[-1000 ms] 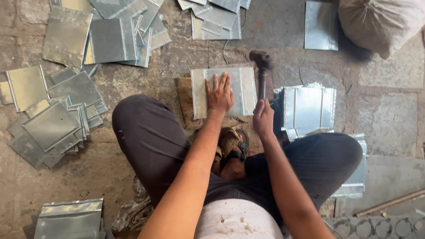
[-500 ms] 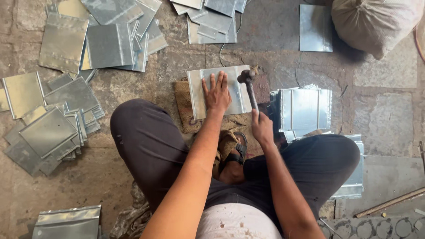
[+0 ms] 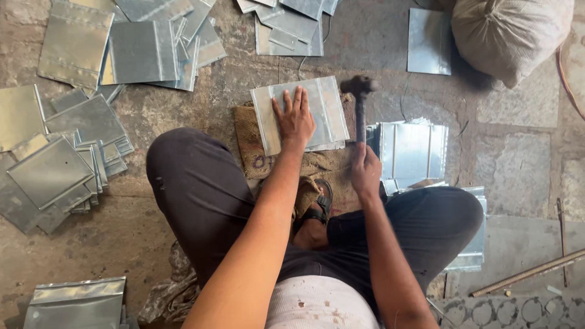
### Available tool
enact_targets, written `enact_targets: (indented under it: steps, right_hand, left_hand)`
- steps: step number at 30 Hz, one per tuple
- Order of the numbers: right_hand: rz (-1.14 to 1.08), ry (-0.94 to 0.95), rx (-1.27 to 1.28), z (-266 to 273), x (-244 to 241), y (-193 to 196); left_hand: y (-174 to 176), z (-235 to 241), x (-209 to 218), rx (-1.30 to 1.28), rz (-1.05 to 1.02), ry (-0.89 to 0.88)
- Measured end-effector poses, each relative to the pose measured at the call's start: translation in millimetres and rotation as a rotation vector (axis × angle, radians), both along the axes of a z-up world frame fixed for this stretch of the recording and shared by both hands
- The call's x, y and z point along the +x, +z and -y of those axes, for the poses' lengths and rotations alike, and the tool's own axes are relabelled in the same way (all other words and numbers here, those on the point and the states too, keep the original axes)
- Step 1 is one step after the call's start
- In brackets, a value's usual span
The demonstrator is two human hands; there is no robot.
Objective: The person flattens square metal sheets by placing them one by one onto a metal block and striking them with a hammer.
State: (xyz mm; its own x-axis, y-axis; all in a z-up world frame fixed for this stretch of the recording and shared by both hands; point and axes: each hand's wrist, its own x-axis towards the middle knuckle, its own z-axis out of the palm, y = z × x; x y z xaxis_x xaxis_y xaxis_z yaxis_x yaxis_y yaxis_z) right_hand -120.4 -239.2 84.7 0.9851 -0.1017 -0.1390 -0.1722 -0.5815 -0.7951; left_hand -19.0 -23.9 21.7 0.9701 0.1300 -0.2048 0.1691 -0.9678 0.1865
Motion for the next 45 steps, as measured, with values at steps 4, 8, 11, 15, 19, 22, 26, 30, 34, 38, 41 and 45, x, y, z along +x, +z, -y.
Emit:
enact_targets:
  steps: [4,8,11,15,19,22,26,30,34,38,41,45]
  right_hand:
    - [-0.08,0.029,-0.063,-14.0,-15.2,-12.0]
    - [-0.095,0.06,-0.156,5.2,2.9,-3.5]
    - [0.04,0.013,-0.096,4.4,-36.2,-6.5]
    - [0.017,0.11,-0.338,2.2,-41.0,-19.2]
    - [-0.141,-0.004,-0.191,14.5,-44.5,1.6]
    - [-0.074,-0.031,-0.148,15.5,-51.9,1.0]
    - [-0.008,0.041,-0.171,17.6,-45.8,-25.8]
    - [-0.314,-0.138,0.18,29.5,-23.5,-25.5]
    - [-0.388,-0.305,0.486,31.2,4.0,-54.1]
    - [-0.721,-0.35,0.736,38.0,21.4,-102.3]
    - [-0.669,-0.323,0.565,30.6,19.4,-127.9]
    - [-0.626,-0.276,0.509,19.3,18.1,-130.0]
  left_hand:
    - [-1.6,4.0,-5.8,-0.005,0.014,0.014]
    - [1.1,0.9,1.8,0.023,0.006,0.021]
    - [-1.9,4.8,-4.5,0.023,-0.006,0.022]
    - [-3.7,2.6,3.3,0.03,0.033,0.051]
    - [-3.6,-1.6,-2.1,0.037,-0.009,0.048]
    - [-4.9,1.2,5.3,0.05,0.03,0.03]
    - [-6.6,6.8,-0.7,0.039,0.067,0.045]
    - [2.9,1.4,-3.1,0.029,0.054,0.004]
    - [14.8,-26.3,-6.5,-0.066,0.103,0.047]
    - [6.9,-53.9,-35.7,-0.295,0.288,0.518]
    - [-30.7,-81.5,-39.1,-0.509,0.359,0.685]
    - [-76.8,-95.9,-43.8,-0.809,0.376,0.678]
